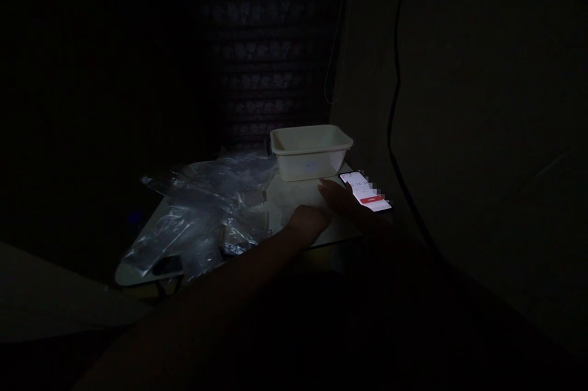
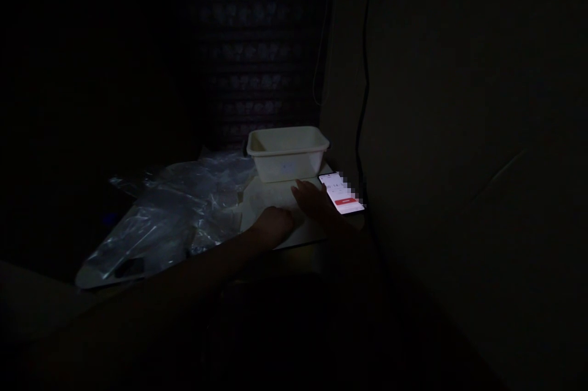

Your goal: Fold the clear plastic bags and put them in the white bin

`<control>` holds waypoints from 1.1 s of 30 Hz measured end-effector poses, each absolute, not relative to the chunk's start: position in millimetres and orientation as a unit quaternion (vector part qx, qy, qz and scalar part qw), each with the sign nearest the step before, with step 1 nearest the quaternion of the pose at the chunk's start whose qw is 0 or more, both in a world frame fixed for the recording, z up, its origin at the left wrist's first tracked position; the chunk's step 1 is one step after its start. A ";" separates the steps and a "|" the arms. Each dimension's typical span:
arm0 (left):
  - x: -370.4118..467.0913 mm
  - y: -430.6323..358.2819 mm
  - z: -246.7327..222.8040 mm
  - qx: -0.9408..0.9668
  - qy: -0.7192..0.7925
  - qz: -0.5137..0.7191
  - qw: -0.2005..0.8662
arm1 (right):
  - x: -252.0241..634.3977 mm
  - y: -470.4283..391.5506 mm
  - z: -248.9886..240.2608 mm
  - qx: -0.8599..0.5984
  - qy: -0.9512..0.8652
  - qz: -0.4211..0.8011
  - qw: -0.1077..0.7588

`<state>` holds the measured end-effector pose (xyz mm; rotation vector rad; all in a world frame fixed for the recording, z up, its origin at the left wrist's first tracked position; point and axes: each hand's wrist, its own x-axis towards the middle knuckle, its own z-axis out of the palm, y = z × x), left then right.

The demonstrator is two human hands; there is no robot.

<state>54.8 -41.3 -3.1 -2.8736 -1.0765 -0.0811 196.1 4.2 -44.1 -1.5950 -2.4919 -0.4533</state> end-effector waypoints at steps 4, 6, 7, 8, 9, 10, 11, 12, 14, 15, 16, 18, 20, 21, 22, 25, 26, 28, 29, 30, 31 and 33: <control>49.8 -39.8 -0.8 -0.920 -0.384 0.009 0.077 | 198.9 7.4 -48.3 -0.544 -0.822 -0.143 0.087; 47.5 -39.1 -0.3 -0.918 -0.389 0.012 0.076 | 199.6 9.1 -50.1 -0.551 -0.818 -0.136 0.097; 47.0 -39.0 -0.2 -0.919 -0.386 0.014 0.078 | 199.5 9.6 -50.3 -0.554 -0.816 -0.133 0.099; 47.1 -39.1 -0.2 -0.920 -0.383 0.016 0.080 | 199.1 9.6 -50.0 -0.557 -0.814 -0.131 0.098; 47.7 -39.3 -0.1 -0.922 -0.377 0.017 0.082 | 198.5 9.2 -49.2 -0.558 -0.814 -0.131 0.096; 48.8 -39.6 -0.2 -0.924 -0.372 0.018 0.083 | 197.6 8.4 -47.8 -0.554 -0.816 -0.133 0.095; 50.1 -39.9 -0.3 -0.926 -0.368 0.019 0.084 | 196.7 7.3 -46.2 -0.547 -0.820 -0.138 0.095; 51.5 -40.2 -0.4 -0.927 -0.364 0.021 0.084 | 195.9 6.0 -44.4 -0.537 -0.826 -0.144 0.093; 54.0 -40.8 -1.1 -0.930 -0.358 0.021 0.086 | 194.7 3.5 -41.6 -0.521 -0.835 -0.157 0.086; 54.9 -41.1 -1.6 -0.930 -0.355 0.019 0.087 | 194.5 2.7 -41.2 -0.517 -0.837 -0.159 0.082; 55.4 -41.3 -2.1 -0.931 -0.355 0.016 0.088 | 194.4 2.5 -41.5 -0.517 -0.837 -0.157 0.082; 55.7 -41.5 -2.9 -0.930 -0.357 0.013 0.086 | 194.9 4.2 -44.7 -0.522 -0.836 -0.136 0.102; 54.8 -41.0 -2.0 -0.927 -0.367 0.014 0.077 | 195.8 9.1 -49.6 -0.523 -0.833 -0.086 0.159; 53.8 -40.2 -0.5 -0.924 -0.377 0.010 0.071 | 196.2 12.6 -51.6 -0.524 -0.827 -0.049 0.201; 52.2 -38.9 2.0 -0.918 -0.392 0.002 0.062 | 196.8 16.6 -52.8 -0.524 -0.817 -0.017 0.241; 44.0 -31.6 14.9 -0.889 -0.454 -0.054 -0.009 | 200.0 28.9 -47.8 -0.527 -0.776 0.089 0.333; 40.2 -28.3 20.4 -0.878 -0.467 -0.082 -0.065 | 201.9 32.1 -43.3 -0.525 -0.759 0.140 0.358; 31.9 -21.3 31.2 -0.845 -0.461 -0.167 -0.216 | 206.8 35.7 -32.3 -0.521 -0.741 0.191 0.379; 27.8 -18.2 35.9 -0.808 -0.461 -0.215 -0.297 | 209.5 35.8 -26.6 -0.516 -0.733 0.221 0.386; 23.8 -15.4 39.8 -0.762 -0.456 -0.269 -0.372 | 212.0 35.0 -21.3 -0.507 -0.728 0.249 0.388; 20.1 -13.1 42.6 -0.713 -0.444 -0.324 -0.435 | 214.0 33.2 -16.8 -0.494 -0.723 0.285 0.389; 13.5 -9.4 44.3 -0.620 -0.416 -0.410 -0.524 | 215.3 28.2 -10.9 -0.461 -0.727 0.346 0.373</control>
